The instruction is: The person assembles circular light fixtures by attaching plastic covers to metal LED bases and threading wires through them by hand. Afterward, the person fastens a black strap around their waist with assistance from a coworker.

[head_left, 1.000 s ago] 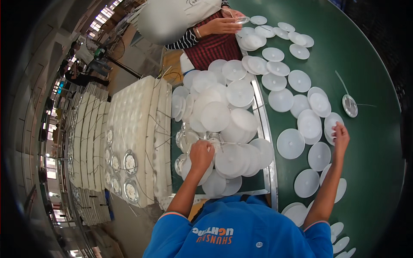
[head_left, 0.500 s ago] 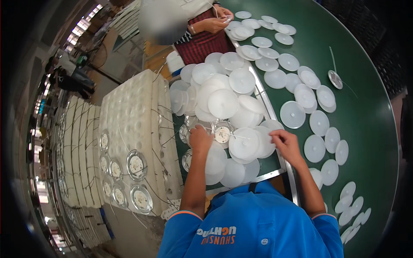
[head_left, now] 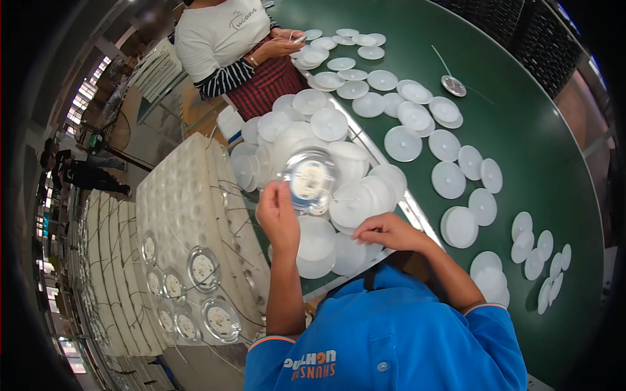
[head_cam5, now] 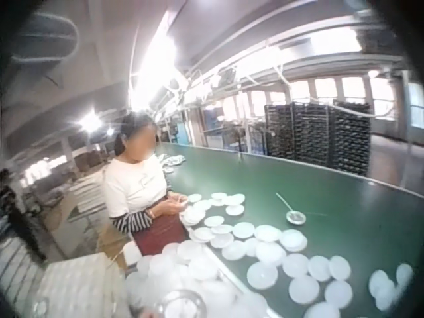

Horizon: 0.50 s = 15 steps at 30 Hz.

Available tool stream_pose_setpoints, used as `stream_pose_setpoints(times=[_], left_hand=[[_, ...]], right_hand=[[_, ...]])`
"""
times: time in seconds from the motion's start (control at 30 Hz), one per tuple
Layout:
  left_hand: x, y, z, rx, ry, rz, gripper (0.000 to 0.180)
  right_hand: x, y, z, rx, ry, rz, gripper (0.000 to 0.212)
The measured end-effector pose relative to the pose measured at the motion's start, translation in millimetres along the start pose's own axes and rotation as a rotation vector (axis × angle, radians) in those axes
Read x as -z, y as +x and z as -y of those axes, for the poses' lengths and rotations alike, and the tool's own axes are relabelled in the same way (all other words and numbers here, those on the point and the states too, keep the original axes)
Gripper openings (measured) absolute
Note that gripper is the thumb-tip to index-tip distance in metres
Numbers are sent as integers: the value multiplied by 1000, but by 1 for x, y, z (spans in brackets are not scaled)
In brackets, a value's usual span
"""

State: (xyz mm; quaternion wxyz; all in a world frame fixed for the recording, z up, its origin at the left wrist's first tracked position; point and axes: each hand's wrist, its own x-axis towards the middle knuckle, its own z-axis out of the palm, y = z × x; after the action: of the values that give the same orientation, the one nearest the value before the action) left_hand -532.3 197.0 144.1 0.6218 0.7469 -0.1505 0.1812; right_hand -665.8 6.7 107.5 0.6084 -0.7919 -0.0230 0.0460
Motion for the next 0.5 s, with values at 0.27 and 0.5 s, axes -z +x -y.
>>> stream_pose_setpoints(times=[0.27, 0.5], left_hand=[[-85, -103, -1, 839, -699, 386, 18], [-128, -160, -14, 910, -623, 609, 19]], right_hand=[[16, -33, -45, -95, 893, -164, 22], [26, -88, -68, 19, 1641, -79, 42]])
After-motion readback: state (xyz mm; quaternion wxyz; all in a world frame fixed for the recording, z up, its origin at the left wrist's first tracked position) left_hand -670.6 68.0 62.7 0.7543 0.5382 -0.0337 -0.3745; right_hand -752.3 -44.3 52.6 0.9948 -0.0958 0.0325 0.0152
